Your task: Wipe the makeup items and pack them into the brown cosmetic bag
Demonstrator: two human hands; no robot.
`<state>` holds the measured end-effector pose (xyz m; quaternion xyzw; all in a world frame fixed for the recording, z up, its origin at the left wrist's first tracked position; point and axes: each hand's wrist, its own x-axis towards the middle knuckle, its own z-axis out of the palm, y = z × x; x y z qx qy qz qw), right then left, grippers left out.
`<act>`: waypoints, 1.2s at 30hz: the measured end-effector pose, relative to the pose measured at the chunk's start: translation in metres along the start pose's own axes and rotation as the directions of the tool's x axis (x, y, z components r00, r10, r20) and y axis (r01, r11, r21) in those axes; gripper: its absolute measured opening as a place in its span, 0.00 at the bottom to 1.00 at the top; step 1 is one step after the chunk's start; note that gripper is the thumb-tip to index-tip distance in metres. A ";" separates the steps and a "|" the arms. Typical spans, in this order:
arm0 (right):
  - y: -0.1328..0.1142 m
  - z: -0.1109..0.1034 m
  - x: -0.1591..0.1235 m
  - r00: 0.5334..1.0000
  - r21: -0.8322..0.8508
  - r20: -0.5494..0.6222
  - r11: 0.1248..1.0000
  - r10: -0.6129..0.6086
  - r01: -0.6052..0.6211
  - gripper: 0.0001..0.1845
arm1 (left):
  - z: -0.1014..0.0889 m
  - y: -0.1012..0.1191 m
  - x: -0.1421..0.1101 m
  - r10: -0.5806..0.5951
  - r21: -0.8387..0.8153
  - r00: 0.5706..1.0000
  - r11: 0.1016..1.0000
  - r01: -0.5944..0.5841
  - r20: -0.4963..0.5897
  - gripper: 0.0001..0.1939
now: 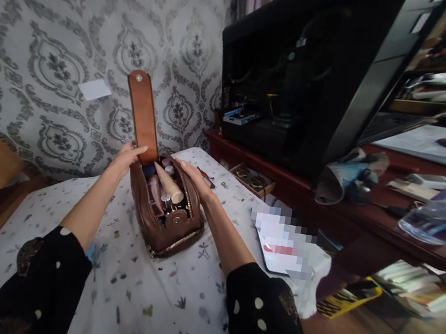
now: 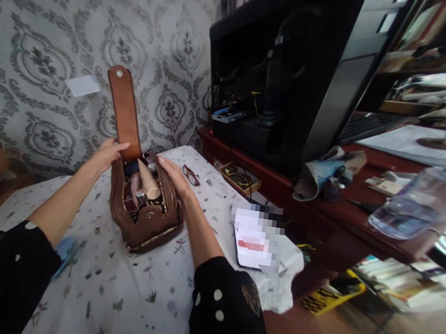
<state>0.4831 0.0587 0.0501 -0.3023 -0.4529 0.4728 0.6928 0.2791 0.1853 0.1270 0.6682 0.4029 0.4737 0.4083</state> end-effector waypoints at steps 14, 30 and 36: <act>-0.021 0.013 -0.038 0.977 -0.259 0.058 0.942 -0.205 0.213 0.26 | 0.006 0.010 -0.037 0.234 0.337 0.963 0.903 -0.267 0.137 0.13; -0.014 0.014 -0.080 0.921 -0.643 0.209 0.664 -0.328 0.382 0.36 | 0.024 0.049 -0.128 0.467 0.510 0.760 0.565 -0.649 0.451 0.31; -0.018 0.012 -0.100 0.937 -0.699 0.140 0.638 -0.321 0.323 0.31 | 0.026 0.047 -0.152 0.406 0.592 0.813 0.557 -0.582 0.417 0.34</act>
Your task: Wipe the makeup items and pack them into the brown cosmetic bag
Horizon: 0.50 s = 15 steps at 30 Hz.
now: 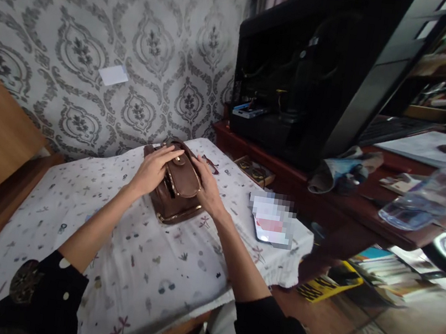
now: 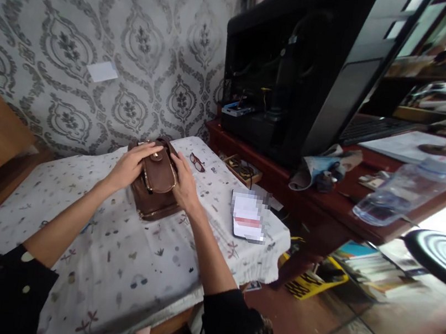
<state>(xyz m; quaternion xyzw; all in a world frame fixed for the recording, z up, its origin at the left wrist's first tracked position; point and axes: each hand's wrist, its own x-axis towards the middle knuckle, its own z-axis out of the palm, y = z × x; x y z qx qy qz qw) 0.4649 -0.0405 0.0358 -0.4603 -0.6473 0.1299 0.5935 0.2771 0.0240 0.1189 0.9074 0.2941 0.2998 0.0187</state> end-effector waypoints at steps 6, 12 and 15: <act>-0.016 0.001 -0.024 0.981 0.126 -0.139 0.985 0.132 -0.115 0.34 | 0.006 0.000 -0.008 -0.070 0.022 0.997 0.997 0.071 -0.014 0.35; -0.023 0.016 -0.039 0.971 0.033 -0.186 0.988 0.152 -0.148 0.37 | 0.009 0.003 -0.008 -0.096 0.032 0.995 0.995 0.097 -0.025 0.34; -0.015 0.021 -0.038 0.972 -0.011 -0.188 0.989 0.144 -0.148 0.33 | 0.009 0.002 -0.010 -0.111 0.012 0.994 0.994 0.111 -0.005 0.36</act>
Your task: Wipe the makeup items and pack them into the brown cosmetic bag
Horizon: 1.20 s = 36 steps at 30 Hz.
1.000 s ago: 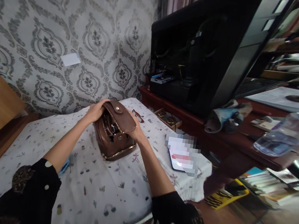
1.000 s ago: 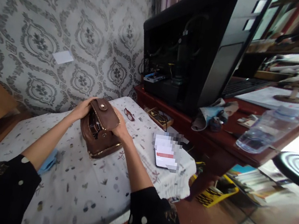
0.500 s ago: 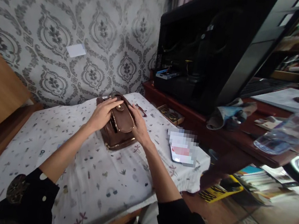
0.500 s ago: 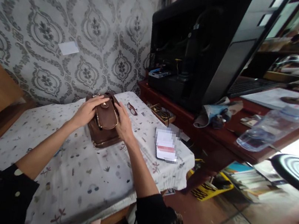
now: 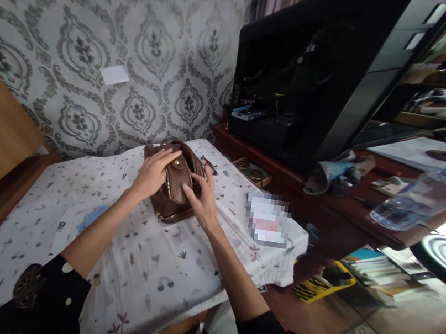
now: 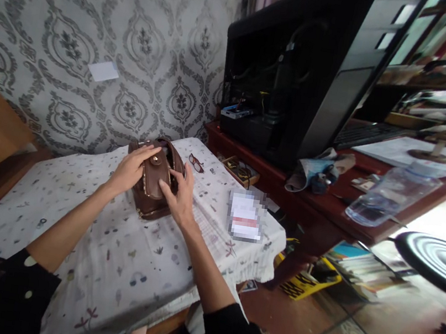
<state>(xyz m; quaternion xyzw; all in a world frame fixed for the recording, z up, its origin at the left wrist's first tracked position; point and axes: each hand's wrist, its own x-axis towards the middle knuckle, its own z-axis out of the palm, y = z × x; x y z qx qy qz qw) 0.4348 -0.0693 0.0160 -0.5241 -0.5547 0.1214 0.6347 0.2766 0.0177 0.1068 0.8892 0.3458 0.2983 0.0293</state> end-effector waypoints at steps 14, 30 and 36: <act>0.011 0.000 0.008 0.998 0.036 -0.013 0.998 -0.057 0.058 0.27 | -0.015 0.023 -0.037 0.007 0.064 0.983 0.998 -0.019 0.181 0.31; 0.007 0.004 0.022 0.991 -0.087 -0.015 0.987 -0.136 0.135 0.26 | 0.006 0.024 -0.043 0.039 0.076 0.999 0.996 -0.042 0.038 0.37; -0.010 0.023 0.026 0.995 -0.322 -0.096 0.947 -0.037 0.004 0.32 | 0.005 0.026 -0.044 0.017 0.068 0.999 0.998 -0.020 0.043 0.36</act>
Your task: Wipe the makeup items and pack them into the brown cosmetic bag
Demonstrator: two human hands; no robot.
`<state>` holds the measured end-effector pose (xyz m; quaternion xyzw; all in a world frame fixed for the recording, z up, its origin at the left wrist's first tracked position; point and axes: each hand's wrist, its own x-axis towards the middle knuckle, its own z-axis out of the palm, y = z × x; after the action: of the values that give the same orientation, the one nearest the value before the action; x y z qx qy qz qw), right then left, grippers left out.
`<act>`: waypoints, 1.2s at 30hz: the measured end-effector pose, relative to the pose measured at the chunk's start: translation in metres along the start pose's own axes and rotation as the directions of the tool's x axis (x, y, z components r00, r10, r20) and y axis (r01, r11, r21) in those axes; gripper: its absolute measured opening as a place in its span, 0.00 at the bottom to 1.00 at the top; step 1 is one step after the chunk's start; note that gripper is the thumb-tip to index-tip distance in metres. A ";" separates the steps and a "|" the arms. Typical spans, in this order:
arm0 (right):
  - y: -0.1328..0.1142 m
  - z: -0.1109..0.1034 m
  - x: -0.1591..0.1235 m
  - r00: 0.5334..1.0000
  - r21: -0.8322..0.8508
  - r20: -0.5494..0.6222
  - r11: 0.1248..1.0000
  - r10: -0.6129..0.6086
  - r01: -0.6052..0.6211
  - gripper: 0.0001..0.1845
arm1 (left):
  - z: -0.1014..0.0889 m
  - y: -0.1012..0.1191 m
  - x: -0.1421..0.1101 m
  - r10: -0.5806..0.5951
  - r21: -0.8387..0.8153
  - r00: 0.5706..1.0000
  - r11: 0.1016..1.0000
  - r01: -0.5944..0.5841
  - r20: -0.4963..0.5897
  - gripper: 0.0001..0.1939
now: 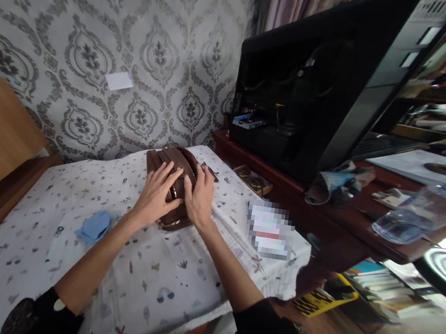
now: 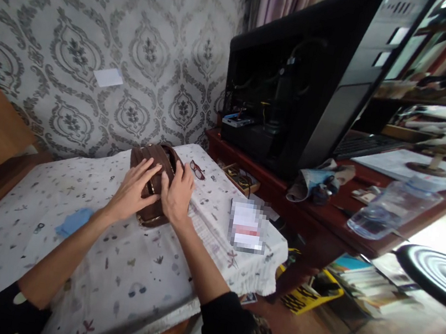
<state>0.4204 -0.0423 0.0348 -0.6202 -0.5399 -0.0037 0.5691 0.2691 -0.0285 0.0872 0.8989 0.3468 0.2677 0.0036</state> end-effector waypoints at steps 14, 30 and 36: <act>-0.005 0.015 -0.026 0.987 -0.157 -0.062 0.978 -0.147 0.136 0.39 | -0.019 -0.015 -0.004 0.123 -0.081 0.985 0.990 -0.113 0.120 0.39; -0.015 0.028 -0.024 0.988 -0.178 -0.136 0.983 -0.069 0.044 0.34 | 0.000 -0.099 0.078 -0.245 -0.303 0.958 0.933 0.192 -0.149 0.08; -0.014 0.023 -0.031 0.986 -0.179 -0.082 0.976 -0.143 0.127 0.47 | -0.006 -0.110 0.087 -0.347 -0.375 0.932 0.881 0.287 -0.104 0.10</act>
<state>0.3839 -0.0494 0.0175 -0.6284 -0.5510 -0.1183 0.5362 0.2517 0.1084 0.1131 0.7885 0.4347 0.3961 0.1799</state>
